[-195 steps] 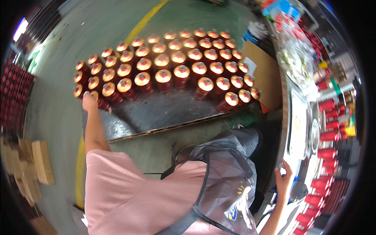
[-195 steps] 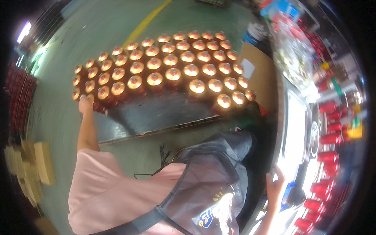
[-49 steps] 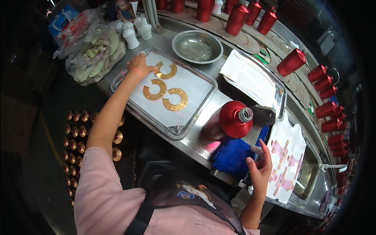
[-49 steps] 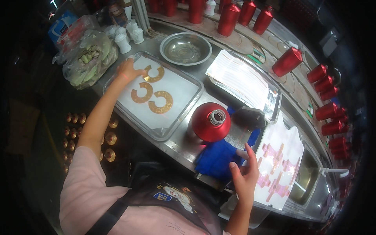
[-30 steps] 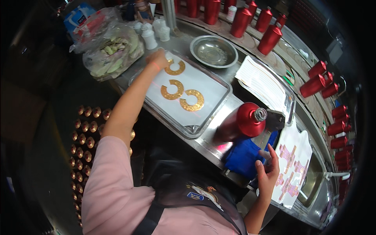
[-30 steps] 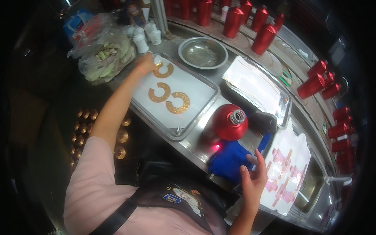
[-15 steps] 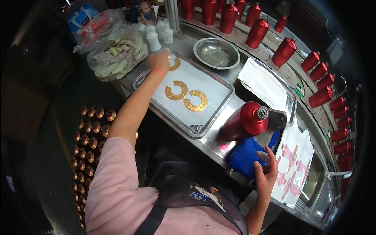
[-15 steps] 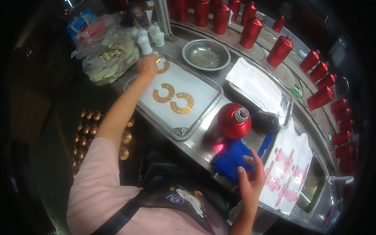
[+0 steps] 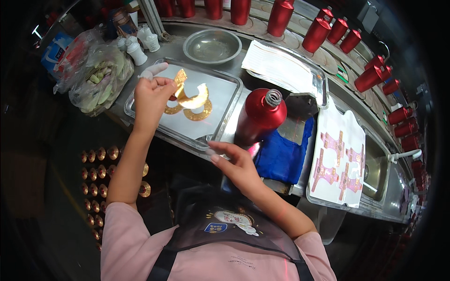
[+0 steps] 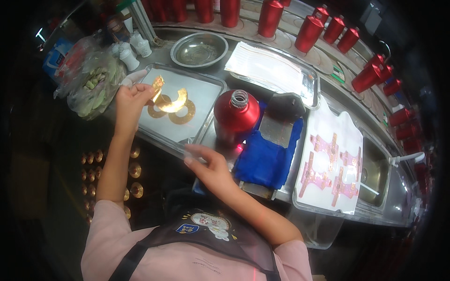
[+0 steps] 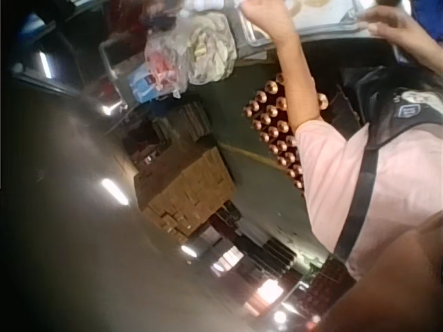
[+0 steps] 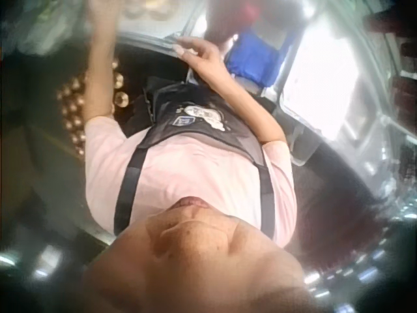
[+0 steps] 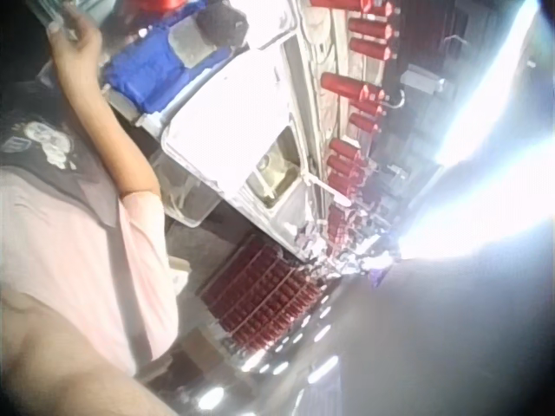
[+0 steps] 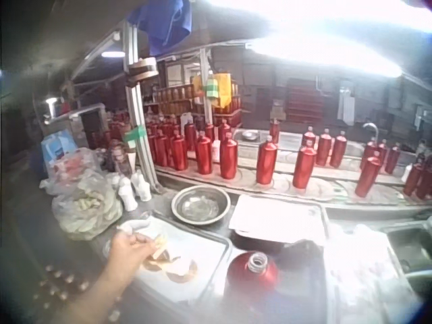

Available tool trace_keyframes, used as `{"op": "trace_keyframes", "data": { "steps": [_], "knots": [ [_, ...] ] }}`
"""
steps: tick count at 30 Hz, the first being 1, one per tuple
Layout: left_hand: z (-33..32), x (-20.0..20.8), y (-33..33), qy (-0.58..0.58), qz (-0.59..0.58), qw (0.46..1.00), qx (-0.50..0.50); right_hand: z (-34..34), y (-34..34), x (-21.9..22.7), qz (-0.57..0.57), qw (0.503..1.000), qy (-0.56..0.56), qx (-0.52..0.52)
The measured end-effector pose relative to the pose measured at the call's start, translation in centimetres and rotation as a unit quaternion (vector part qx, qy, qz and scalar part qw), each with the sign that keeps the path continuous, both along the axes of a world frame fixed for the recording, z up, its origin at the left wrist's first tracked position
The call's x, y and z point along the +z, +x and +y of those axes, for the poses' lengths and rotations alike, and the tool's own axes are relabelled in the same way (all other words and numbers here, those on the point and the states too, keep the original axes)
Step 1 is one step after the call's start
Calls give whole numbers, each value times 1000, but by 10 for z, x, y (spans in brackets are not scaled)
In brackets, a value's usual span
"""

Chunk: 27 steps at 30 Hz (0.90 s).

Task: The person applies gold circular stickers and a rectangular label to red cylindrical containers at a stainless steel workstation. They peel stickers from sheets, align them on the container neck and body, and smooth them with a small blue tool. Finished containers are placed on a nearby rack.

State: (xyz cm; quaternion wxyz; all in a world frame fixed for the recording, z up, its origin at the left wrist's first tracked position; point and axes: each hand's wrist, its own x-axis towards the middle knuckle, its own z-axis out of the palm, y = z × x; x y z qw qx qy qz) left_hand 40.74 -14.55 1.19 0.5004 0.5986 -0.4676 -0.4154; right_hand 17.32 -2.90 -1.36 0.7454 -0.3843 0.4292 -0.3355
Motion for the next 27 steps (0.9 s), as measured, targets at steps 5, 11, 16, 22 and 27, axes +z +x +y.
{"op": "trace_keyframes", "data": {
  "steps": [5,11,16,22,27],
  "knots": [
    [76,39,-68,30,131,990,-30,18,-7,7,-165,977,111,-80],
    [107,50,-108,74,230,965,-98,33,-39,39,-106,969,71,-210],
    [100,53,-127,25,237,963,-129,28,-70,55,-21,939,-191,-285],
    [82,32,-163,-20,226,970,-89,-32,-113,57,160,909,-314,-224],
    [70,15,-168,-30,173,981,-77,-74,-125,43,117,950,-235,-167]
  ]
}}
